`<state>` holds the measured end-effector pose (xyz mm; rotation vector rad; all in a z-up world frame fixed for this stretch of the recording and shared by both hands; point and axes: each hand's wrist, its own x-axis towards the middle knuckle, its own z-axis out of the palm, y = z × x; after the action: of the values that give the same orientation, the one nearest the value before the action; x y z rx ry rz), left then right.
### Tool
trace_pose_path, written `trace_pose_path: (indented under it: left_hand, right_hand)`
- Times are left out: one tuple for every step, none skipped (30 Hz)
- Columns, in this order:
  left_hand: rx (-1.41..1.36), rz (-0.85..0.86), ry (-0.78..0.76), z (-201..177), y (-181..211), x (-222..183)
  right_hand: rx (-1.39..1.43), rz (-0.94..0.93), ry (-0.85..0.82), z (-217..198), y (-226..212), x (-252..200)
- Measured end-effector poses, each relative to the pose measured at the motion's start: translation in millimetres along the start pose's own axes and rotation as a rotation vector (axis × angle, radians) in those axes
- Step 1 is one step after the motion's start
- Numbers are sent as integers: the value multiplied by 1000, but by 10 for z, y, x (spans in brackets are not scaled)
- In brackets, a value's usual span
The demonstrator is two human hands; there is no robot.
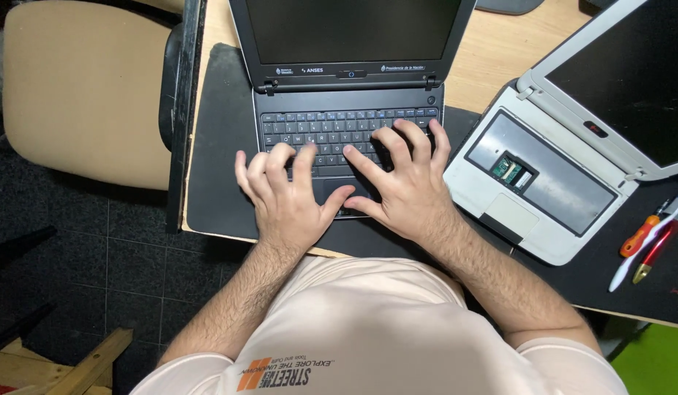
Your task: Final assembly of a laptop casing, including screwing in components, attaching the battery cover, and cleaning the screen with a brush.
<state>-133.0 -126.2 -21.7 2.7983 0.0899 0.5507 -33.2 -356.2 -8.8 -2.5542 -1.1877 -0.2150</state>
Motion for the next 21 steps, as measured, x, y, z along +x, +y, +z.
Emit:
trace_pose_path:
  left_hand:
    - [1,0,2,-6,14,20]
    - [24,11,-18,-15,31,31]
    - [47,21,-39,-23,47,42]
    - [48,20,-37,-1,26,23]
    - [20,19,-32,22,6,3]
    - [-9,20,-29,46,-11,-18]
    - [-10,21,-29,48,-13,-25]
    - [-21,22,-23,52,-16,-30]
    - [-32,22,-16,56,-18,-36]
    - [-34,24,-18,71,-24,-40]
    - [-49,54,0,84,-31,-44]
    - [-63,82,20,97,-39,-48]
    - [-63,82,20,125,-43,-62]
    - [-79,85,30,151,-50,-74]
    - [-94,88,40,177,-60,-86]
    - [-93,87,41,162,-57,-64]
    - [-98,71,27,147,-56,-42]
    - [-103,54,13,130,-52,-26]
    - [-102,53,13,70,-18,5]
    - [-42,39,30,16,19,48]
    - [19,25,47,-37,57,91]
  right_hand:
    - [-1,-2,2,-37,-9,-10]
    - [-7,21,1,-74,-22,-27]
    - [-14,44,0,-110,-34,-44]
    - [-14,42,1,-87,-13,-91]
    - [19,58,-14,-63,10,-138]
    - [52,76,-29,-43,31,-194]
    - [51,77,-29,-53,19,-206]
    - [63,63,-28,-64,6,-222]
    - [76,49,-27,-75,-6,-239]
    - [75,51,-28,-80,-12,-240]
    - [61,29,-13,-86,-19,-241]
    - [47,4,1,-90,-23,-236]
    - [47,4,2,-59,-13,-242]
    - [59,13,-2,-25,-5,-246]
    - [71,21,-7,8,2,-248]
    - [71,19,-6,-10,-4,-249]
    - [86,3,16,-27,-12,-249]
    - [102,-13,38,-45,-22,-255]
    - [103,-14,37,-40,-25,-250]
    - [93,-10,33,-38,-21,-242]
    - [84,-5,29,-36,-15,-235]
